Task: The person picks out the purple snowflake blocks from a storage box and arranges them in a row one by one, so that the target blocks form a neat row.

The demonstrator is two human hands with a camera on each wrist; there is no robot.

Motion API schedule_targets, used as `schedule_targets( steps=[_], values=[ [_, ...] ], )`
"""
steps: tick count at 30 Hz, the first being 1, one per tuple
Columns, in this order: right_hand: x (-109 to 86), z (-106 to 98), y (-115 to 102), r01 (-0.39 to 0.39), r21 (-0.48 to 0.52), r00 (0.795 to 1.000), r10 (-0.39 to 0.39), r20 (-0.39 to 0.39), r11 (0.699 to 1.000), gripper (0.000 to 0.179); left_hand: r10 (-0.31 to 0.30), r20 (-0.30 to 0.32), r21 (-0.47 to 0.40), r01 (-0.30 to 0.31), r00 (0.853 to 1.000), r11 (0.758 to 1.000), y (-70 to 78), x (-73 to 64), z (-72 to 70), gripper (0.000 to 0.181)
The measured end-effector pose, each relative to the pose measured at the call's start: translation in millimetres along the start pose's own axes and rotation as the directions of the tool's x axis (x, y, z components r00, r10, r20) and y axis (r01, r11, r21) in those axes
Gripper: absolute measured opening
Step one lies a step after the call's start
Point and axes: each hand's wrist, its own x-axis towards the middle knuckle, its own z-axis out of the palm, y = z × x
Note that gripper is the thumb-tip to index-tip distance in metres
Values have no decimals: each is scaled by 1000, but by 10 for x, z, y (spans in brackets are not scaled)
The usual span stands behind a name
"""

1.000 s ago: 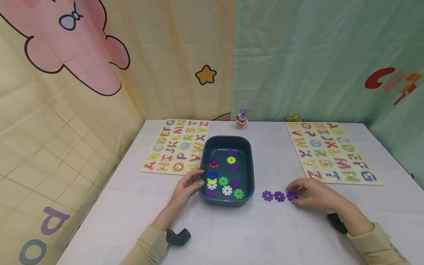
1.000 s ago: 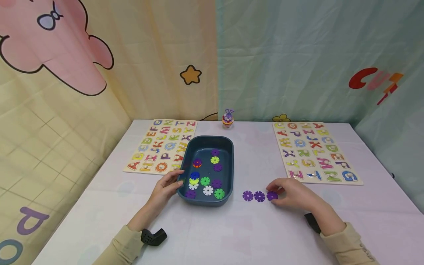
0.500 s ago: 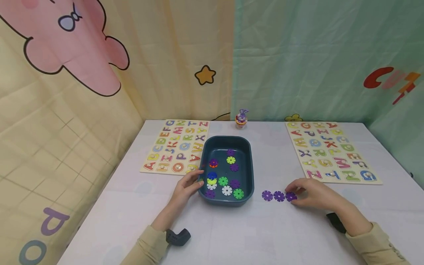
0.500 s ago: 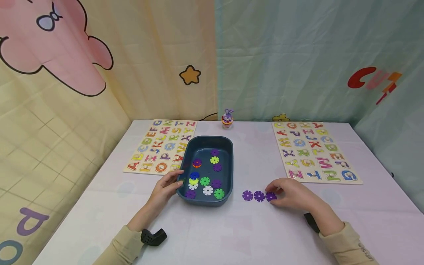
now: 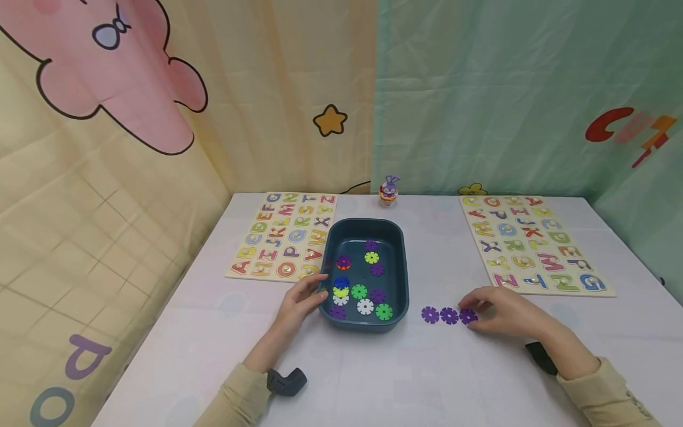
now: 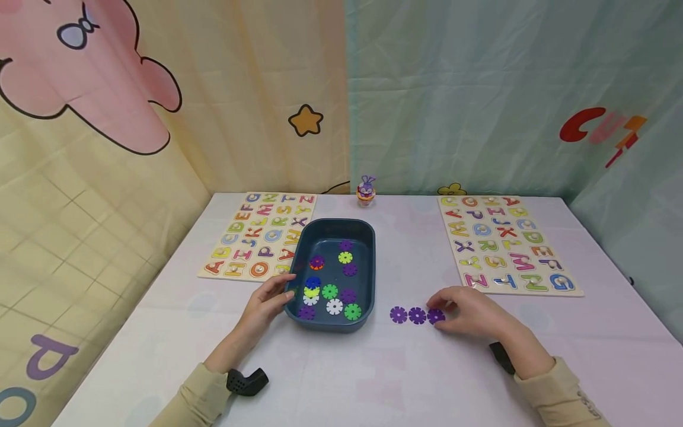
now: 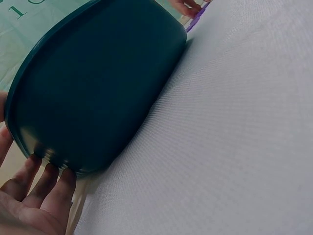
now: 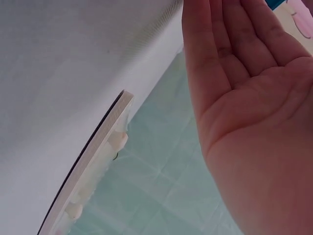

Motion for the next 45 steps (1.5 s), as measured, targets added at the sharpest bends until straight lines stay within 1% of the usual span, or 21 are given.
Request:
schedule_targets(
  steps=[5,8,14,18,22,24,27,31,34,38,40,45],
  values=[
    [-16,-36,-8,-34,29,999,35,-20,999,39,-12,-3,1,12,1000,1000,0,3,-1,46],
    [-23,-61,-14,-42,53,997,45,-56,998,39,-15,0,0,15,1000,1000,2,12,-1,46],
    [51,-155,-49,49,95,988,-35,-150,994,28,-9,3,18,9,1000,1000,5,39,2,45],
    [188,-225,-125,62,104,985,-44,-166,993,27,-8,0,30,8,1000,1000,5,47,1,44],
    [410,-291,-191,74,104,987,-58,-151,992,29,-7,3,32,7,1000,999,-6,54,-4,44],
    [540,-320,-227,69,110,989,-53,-141,991,31,-8,5,29,8,1000,1000,-11,54,-7,45],
    [747,-359,-297,50,131,991,-33,-130,990,33,-5,8,26,5,1000,1000,-17,52,-7,45],
    [1048,-382,-387,64,148,992,-46,-121,987,35,-3,6,18,3,1000,1000,-22,43,-5,45],
    [1274,-363,-430,90,145,992,-76,-101,985,35,-5,-2,14,5,1000,1000,-26,32,-6,45],
    [1539,-308,-487,108,137,993,-101,-56,985,35,-16,-10,10,16,1000,1000,-30,22,-8,44],
    [1654,-273,-522,117,136,993,-113,-32,984,35,-17,-7,3,17,1000,1000,-33,19,-10,44],
    [1898,-174,-586,106,135,993,-112,36,985,36,-4,-2,-6,4,1000,1000,-33,17,-6,45]
  ],
)
